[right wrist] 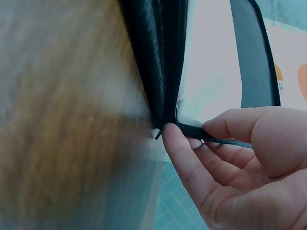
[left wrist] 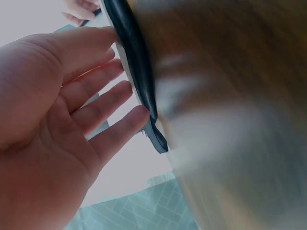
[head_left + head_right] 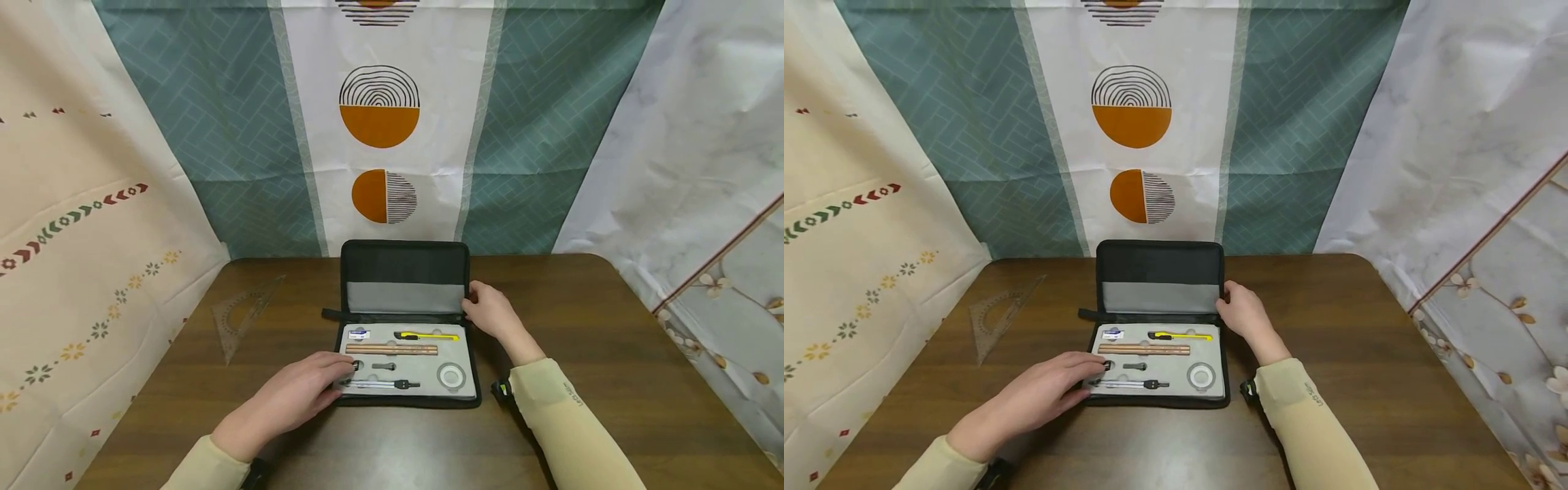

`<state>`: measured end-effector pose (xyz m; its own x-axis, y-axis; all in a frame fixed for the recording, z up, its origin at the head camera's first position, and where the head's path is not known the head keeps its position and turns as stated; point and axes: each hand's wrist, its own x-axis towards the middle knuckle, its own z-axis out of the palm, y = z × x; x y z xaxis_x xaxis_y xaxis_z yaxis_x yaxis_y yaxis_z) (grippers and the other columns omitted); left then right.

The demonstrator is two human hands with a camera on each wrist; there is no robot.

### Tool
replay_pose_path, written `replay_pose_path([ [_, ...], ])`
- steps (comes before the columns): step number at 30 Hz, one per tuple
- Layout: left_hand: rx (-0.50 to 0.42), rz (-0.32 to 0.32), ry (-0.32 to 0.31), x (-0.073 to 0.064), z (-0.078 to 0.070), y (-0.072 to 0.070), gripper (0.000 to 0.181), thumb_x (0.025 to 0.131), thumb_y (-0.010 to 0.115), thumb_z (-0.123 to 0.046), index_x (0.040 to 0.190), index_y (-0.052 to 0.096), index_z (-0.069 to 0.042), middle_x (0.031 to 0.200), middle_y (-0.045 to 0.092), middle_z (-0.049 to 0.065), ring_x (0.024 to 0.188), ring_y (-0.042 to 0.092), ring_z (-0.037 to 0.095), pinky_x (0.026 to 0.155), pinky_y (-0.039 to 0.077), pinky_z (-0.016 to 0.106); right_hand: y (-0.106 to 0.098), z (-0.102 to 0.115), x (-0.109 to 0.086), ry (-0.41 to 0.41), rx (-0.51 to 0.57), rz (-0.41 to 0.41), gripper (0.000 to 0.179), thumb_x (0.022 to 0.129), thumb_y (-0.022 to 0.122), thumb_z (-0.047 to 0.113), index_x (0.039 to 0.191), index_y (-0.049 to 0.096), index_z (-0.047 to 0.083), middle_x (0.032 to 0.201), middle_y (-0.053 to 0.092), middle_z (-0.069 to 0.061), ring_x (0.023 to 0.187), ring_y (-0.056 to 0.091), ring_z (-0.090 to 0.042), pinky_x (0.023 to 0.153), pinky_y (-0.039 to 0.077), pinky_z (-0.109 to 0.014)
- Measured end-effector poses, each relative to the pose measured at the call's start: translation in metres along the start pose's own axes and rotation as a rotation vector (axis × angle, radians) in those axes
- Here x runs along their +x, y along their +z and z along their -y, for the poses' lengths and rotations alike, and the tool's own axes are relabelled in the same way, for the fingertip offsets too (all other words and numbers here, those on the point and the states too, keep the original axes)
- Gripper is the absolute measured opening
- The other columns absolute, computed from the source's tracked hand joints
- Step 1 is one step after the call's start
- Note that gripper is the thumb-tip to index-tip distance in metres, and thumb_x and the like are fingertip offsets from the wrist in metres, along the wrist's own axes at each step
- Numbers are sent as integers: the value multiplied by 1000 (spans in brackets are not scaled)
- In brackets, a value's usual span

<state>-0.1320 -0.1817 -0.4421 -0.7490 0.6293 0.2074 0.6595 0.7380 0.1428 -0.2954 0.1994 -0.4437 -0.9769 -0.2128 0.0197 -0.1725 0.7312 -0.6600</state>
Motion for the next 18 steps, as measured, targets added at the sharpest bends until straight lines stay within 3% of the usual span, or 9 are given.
replay_pose_path([
  [6,-4,-14,-66,-7,3,-6,45,96,88,-10,139,74,-8,140,72,5,130,68,24,102,61,46,-1,0,-1,-9,-5,-11,20,109,61,12,122,64,-3,111,72,-19,86,78,-23,74,61,-43],
  [18,69,-66,-225,-16,21,-29,42,98,87,-16,137,74,-9,130,74,6,120,72,28,96,62,50,0,-1,-2,-20,11,-20,19,109,62,11,120,64,-3,108,72,-18,85,78,-23,78,61,-45],
])
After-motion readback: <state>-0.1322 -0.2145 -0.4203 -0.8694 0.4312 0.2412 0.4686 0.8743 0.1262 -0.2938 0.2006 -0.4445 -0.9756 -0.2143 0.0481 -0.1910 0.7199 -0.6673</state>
